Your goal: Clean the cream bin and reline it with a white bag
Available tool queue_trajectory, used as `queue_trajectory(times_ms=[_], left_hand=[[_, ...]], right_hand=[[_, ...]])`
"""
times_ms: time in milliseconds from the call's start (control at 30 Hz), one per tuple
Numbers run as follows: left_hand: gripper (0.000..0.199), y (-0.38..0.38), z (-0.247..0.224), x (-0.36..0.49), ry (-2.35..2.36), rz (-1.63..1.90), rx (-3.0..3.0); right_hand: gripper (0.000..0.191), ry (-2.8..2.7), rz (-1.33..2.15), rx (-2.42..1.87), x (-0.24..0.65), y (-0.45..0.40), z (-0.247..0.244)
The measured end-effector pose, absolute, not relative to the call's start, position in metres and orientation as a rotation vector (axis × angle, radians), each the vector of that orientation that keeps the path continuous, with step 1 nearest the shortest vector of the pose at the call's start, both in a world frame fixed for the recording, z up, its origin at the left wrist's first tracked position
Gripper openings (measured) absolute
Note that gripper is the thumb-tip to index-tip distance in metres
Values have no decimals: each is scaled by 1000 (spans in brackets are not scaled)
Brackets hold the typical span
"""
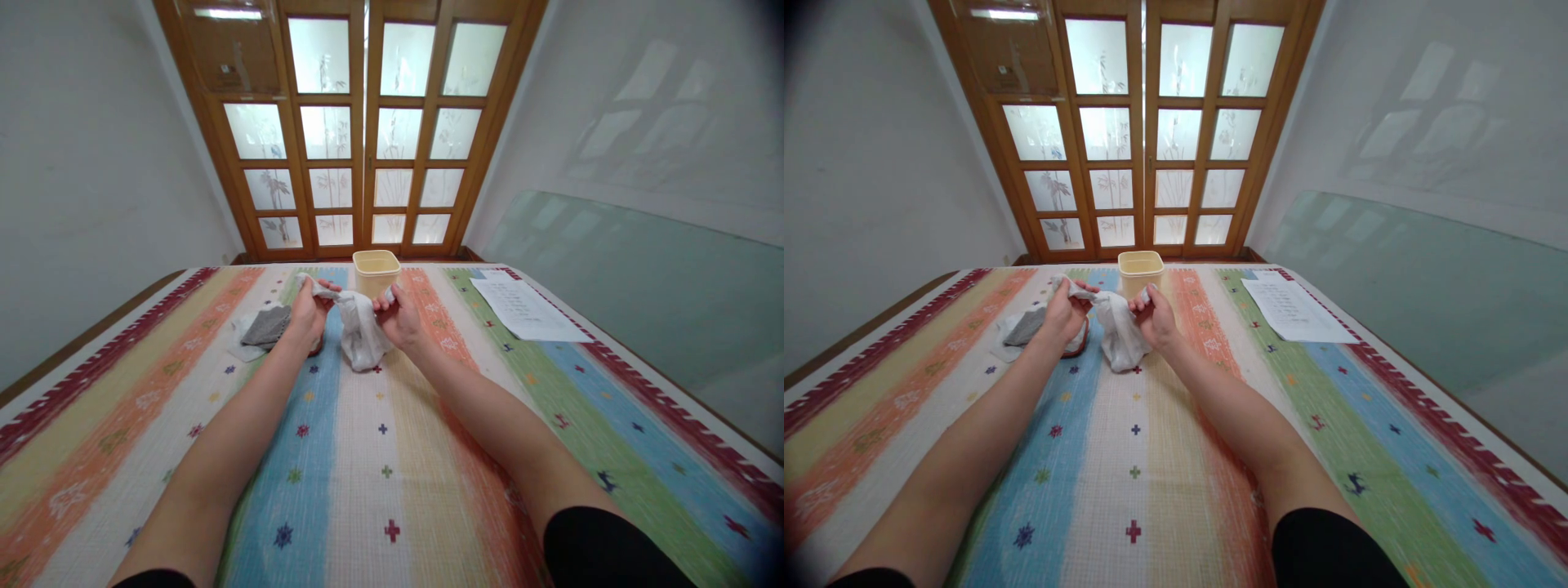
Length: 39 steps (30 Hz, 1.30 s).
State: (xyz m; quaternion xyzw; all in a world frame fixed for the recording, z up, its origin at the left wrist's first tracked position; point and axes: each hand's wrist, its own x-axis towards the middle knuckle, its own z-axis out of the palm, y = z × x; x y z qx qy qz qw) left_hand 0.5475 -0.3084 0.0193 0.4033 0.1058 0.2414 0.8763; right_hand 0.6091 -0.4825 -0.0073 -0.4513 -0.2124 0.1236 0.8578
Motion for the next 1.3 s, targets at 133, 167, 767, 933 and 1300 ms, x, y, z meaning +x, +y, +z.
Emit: queue_trajectory(times_ms=[133, 167, 767, 933, 1300], left_hand=[[51, -307, 31, 541, 158, 476, 773], [52, -306, 33, 539, 142, 471, 764], [54, -304, 41, 534, 88, 506, 818], [53, -309, 30, 537, 36, 494, 869], [56, -356, -34, 541, -151, 292, 1776]], right_hand=[[56, -415, 290, -938, 616, -485, -9], [55, -410, 292, -925, 618, -486, -9], [50, -421, 274, -836, 619, -497, 11], [47, -446, 278, -822, 617, -499, 17], [41, -590, 314, -787, 605, -501, 28]])
